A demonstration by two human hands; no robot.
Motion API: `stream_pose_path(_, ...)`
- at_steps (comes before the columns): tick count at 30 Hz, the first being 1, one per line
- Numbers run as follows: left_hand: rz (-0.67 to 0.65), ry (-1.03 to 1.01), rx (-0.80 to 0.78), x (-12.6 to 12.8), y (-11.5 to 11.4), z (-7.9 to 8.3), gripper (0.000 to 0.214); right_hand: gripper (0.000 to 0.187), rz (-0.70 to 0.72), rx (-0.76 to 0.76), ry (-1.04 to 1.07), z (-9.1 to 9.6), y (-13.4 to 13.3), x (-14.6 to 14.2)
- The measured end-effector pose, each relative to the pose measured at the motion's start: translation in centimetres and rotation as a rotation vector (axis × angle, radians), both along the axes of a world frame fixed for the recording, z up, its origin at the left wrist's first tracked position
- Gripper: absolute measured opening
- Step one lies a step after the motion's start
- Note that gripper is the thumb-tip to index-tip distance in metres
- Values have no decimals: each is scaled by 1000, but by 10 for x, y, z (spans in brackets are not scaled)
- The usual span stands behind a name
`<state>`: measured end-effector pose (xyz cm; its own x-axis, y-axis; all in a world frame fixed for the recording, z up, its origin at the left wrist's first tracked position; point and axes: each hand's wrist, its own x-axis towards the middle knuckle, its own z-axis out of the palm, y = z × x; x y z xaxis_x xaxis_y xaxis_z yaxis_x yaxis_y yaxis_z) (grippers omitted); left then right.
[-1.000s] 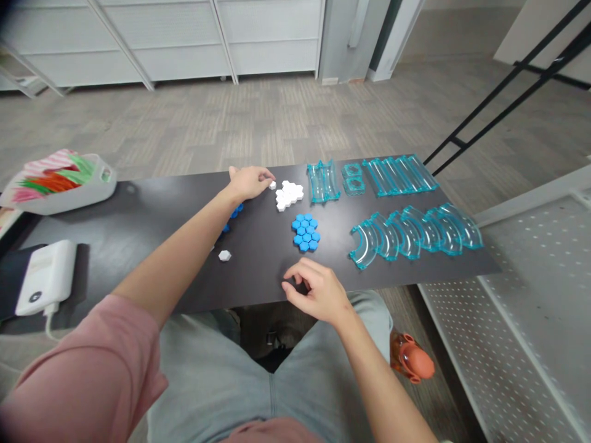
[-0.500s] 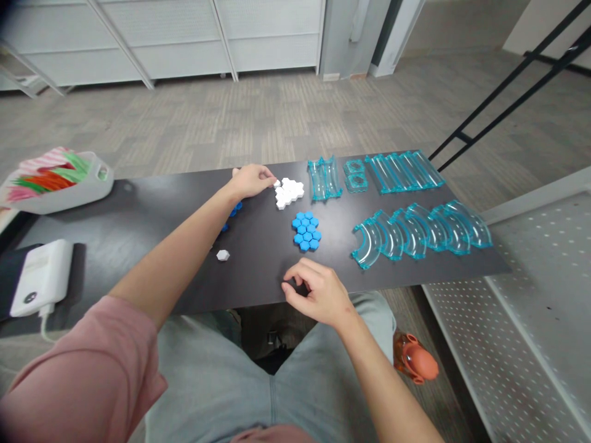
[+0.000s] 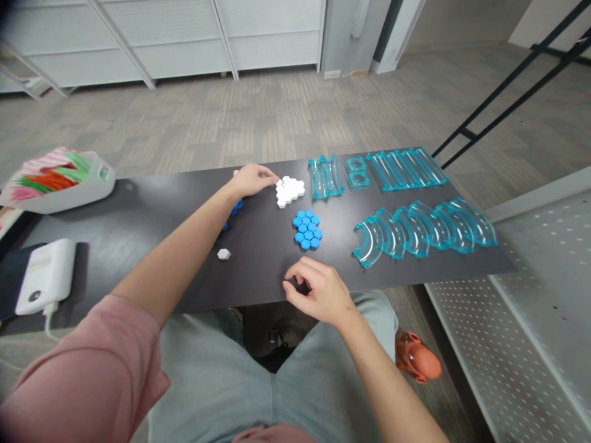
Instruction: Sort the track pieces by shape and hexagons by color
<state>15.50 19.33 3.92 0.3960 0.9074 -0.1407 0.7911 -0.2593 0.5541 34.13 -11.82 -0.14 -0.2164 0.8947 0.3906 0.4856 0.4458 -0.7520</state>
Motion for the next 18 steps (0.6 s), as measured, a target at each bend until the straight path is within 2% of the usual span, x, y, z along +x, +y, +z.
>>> stream_pose_path(18, 21, -34, 11, 4, 0, -2, 32, 5, -11, -100, 1, 2, -1, 0)
